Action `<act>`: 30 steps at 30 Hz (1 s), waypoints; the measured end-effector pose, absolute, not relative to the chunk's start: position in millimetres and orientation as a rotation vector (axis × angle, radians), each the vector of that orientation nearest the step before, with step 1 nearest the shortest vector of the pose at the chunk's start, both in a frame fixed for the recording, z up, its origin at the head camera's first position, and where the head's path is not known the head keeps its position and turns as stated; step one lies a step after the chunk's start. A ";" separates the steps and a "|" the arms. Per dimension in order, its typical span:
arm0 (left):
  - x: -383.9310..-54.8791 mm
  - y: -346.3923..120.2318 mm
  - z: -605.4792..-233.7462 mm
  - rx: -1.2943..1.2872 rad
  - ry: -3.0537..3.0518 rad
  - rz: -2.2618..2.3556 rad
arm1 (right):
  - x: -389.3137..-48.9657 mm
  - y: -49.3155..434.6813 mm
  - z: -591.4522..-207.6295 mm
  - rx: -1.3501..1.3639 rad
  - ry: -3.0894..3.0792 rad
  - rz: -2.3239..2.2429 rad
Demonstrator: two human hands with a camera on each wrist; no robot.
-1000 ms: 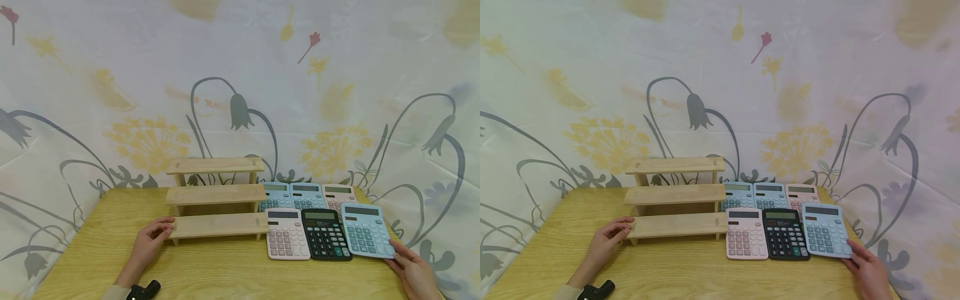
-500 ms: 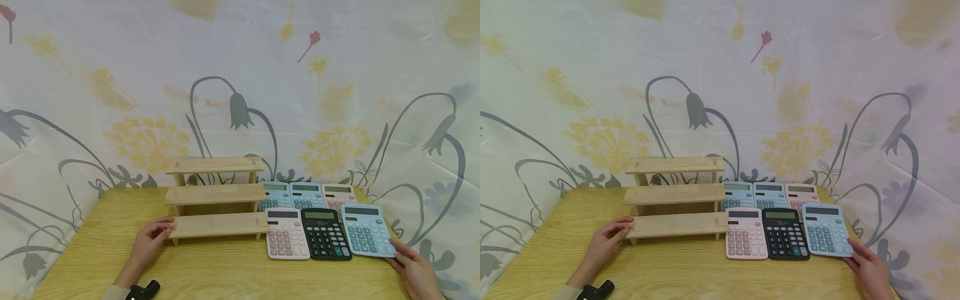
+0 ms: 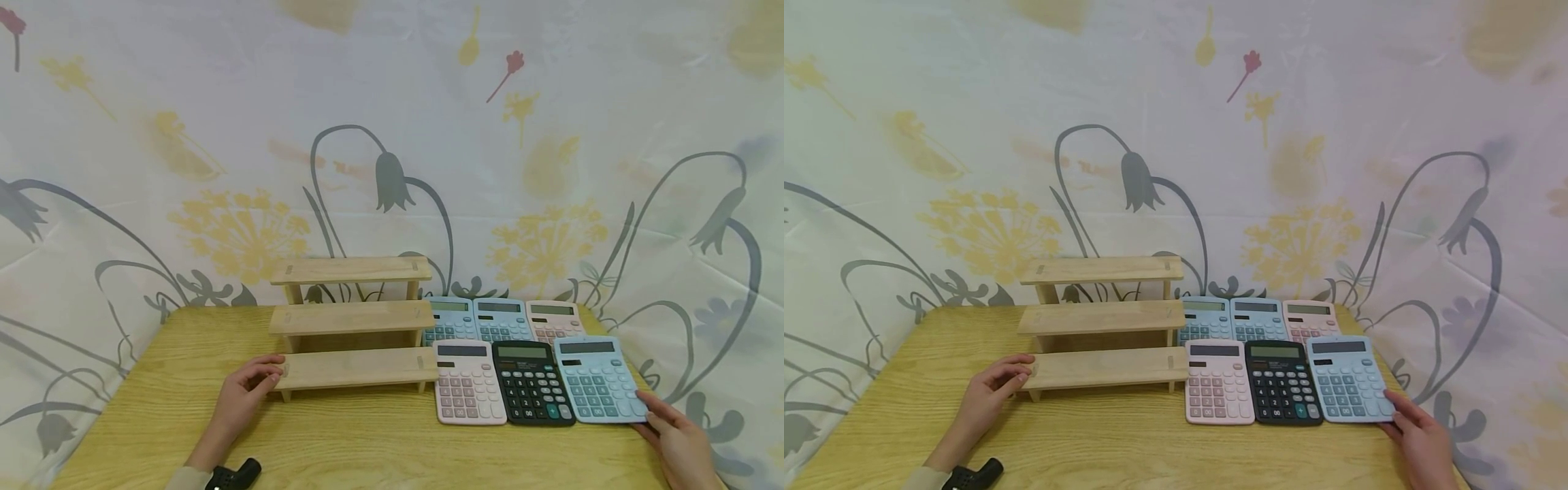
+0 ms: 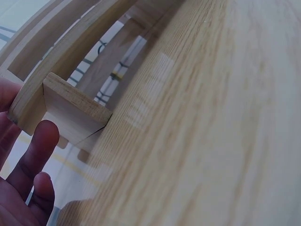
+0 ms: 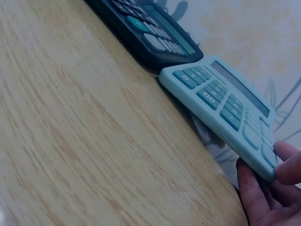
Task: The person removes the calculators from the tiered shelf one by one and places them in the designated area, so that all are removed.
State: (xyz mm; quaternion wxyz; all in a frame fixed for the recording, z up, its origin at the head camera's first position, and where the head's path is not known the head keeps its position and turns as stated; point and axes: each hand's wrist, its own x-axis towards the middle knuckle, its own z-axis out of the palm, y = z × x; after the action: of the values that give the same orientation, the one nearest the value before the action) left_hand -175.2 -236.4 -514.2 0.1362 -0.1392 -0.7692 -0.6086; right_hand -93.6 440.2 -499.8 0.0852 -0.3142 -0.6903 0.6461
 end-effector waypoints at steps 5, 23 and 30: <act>-174.9 -235.3 -513.6 -0.408 -2.229 -1.761 | -94.1 438.6 -501.9 -0.977 -2.071 1.808; -174.2 -237.0 -513.1 -0.396 -2.233 -1.760 | -87.4 424.6 -506.0 -1.046 -2.263 1.315; -173.6 -237.0 -512.2 -0.400 -2.236 -1.755 | -89.0 417.5 -506.7 -1.070 -2.261 1.199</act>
State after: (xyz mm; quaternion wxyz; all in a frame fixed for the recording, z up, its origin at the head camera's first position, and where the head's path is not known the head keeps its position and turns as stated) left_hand -173.6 -237.0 -512.2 0.1351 -0.1381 -0.7718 -0.6058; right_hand -89.0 417.5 -506.7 0.1828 -0.3794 -0.8012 0.4251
